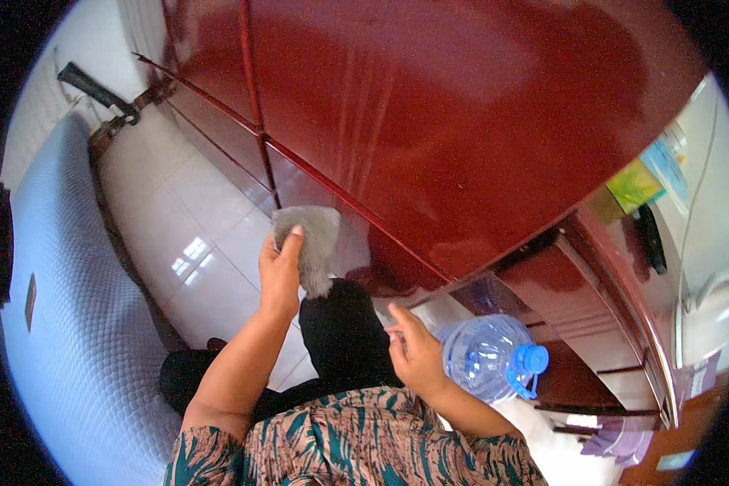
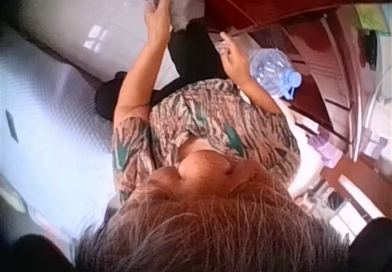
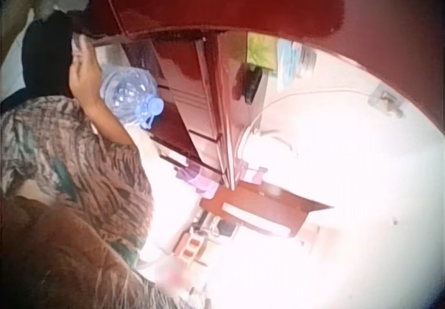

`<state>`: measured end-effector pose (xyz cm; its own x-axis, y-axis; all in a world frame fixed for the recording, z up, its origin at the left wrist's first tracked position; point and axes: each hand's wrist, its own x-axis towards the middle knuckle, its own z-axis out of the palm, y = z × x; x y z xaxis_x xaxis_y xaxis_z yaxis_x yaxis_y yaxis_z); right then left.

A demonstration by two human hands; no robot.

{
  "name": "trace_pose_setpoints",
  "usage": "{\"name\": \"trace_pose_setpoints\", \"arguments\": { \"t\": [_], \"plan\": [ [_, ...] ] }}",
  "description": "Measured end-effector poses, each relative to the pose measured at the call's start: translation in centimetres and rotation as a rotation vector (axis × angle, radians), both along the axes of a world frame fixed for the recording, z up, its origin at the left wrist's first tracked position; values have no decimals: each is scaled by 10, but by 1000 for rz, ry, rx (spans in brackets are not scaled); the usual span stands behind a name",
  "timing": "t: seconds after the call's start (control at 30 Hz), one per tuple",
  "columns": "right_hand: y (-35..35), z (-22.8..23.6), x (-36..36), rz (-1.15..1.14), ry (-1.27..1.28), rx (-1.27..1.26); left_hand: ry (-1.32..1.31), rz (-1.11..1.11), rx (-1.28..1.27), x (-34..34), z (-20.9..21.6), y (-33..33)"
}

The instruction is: The person wipes the exterior surfaces and handles of a large red wardrobe using a cloth.

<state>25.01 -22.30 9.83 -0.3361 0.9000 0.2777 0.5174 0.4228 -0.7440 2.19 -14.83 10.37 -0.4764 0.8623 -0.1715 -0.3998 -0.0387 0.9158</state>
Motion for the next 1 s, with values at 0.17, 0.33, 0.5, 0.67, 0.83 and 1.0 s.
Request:
{"name": "trace_pose_setpoints", "arguments": {
  "t": [0.17,0.33,0.5,0.67,0.83,1.0],
  "plan": [
    [13,0,-60,256,14,122,563,277,46,-32,-22,48],
    [31,-18,-108,834,-393,77,661,194,61,9,-19,58],
    [34,-62,-151,1032,-583,-300,458,58,73,37,-12,46],
    [41,-93,-190,1174,-525,-330,265,140,71,4,6,64],
    [44,-126,-205,1291,-543,-408,571,251,311,-11,-1,84],
    [26,-177,-187,1290,-442,-721,637,252,313,-7,-41,96]
  ]
}}
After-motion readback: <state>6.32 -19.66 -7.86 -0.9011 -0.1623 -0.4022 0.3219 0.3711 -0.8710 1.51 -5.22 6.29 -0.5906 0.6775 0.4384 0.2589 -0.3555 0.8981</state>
